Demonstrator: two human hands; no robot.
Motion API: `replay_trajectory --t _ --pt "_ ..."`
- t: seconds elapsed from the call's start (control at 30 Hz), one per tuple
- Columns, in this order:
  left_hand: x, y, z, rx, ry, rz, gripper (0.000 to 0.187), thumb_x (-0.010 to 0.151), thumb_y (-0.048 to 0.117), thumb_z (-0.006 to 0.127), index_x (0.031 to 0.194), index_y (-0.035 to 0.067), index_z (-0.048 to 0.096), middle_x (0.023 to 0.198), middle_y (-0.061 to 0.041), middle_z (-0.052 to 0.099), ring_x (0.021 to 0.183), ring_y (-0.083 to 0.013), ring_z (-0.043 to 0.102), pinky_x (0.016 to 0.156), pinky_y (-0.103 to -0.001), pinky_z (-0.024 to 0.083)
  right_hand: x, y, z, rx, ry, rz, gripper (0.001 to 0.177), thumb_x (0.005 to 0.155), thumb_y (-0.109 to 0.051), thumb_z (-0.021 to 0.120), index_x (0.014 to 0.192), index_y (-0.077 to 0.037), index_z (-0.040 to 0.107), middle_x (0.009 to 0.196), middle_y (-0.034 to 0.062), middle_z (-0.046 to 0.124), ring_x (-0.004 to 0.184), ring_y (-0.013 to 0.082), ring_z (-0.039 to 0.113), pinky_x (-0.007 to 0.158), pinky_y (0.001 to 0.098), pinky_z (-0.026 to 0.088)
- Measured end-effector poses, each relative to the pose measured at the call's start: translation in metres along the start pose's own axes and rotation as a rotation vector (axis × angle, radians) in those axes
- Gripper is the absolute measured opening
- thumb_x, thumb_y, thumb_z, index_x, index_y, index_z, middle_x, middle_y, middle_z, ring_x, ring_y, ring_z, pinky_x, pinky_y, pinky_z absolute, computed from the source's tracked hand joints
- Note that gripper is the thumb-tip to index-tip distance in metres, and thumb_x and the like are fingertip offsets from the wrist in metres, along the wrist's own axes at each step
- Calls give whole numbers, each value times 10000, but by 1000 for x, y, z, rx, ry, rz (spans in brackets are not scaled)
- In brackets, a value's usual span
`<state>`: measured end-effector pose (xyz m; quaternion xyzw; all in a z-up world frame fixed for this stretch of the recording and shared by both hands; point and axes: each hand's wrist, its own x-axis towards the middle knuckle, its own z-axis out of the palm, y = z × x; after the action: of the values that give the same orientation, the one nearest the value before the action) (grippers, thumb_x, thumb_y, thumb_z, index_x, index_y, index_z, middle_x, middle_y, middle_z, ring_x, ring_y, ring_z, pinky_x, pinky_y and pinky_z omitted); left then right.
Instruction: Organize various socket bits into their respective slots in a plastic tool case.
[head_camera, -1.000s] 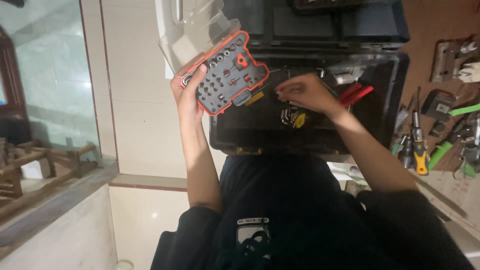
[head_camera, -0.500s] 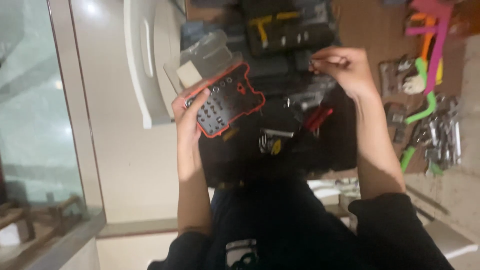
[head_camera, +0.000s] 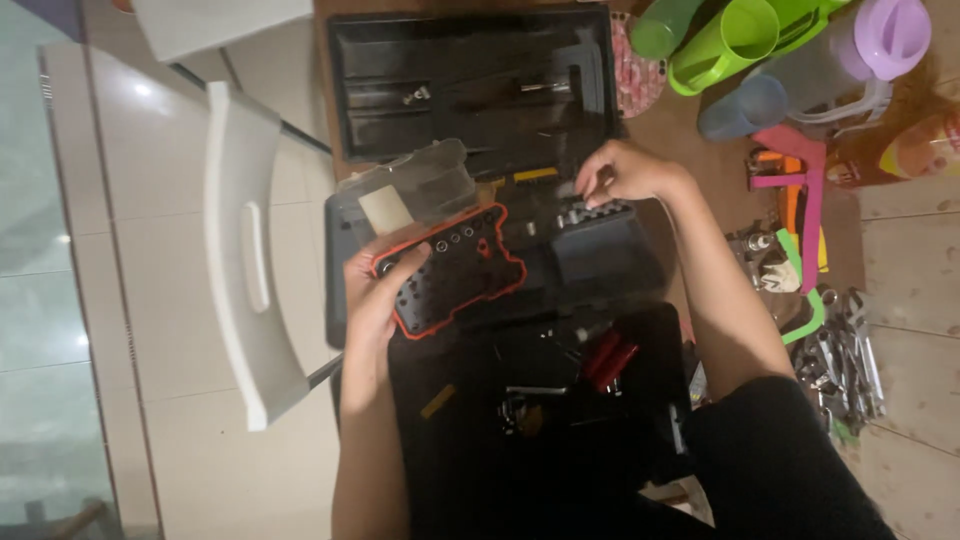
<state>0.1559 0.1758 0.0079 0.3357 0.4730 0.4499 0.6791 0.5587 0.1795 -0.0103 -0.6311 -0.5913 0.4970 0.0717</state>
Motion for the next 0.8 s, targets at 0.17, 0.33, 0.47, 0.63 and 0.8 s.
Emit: replay_trajectory --t 0.17,0.33,0.47,0.63,0.8 --pt "5 4 11 78 -15 -55 342 717 136 909 1038 94 799 949 -79 783 861 -104 699 790 -265 571 8 17 2 97 -126 56 405 666 56 899 1050 -26 797 874 168 803 828 290 754 794 427 621" --pt "2 0 12 76 -25 -72 344 738 137 896 1060 78 792 994 -103 786 885 -118 704 812 -273 569 13 27 17 4 -85 19 349 677 28 887 1010 -35 804 867 160 797 834 304 760 777 450 622" --pt "-2 -3 13 67 -17 -78 359 728 138 899 1063 70 791 968 -89 788 875 -104 705 798 -250 560 8 21 21 -133 -50 31 309 673 -47 902 962 -127 829 854 92 805 848 275 771 791 424 618" --pt "-5 -4 13 66 -21 -82 373 725 140 901 1075 75 792 964 -89 789 866 -99 699 793 -251 561 6 41 35 -234 23 31 245 736 -98 883 967 -170 839 856 98 798 865 299 770 772 437 617" --pt "-6 -10 12 36 -10 -74 360 730 122 897 1070 66 791 956 -98 788 860 -100 702 788 -252 567 7 60 49 -284 126 13 192 787 -158 881 974 -165 839 887 142 773 878 346 755 758 478 610"
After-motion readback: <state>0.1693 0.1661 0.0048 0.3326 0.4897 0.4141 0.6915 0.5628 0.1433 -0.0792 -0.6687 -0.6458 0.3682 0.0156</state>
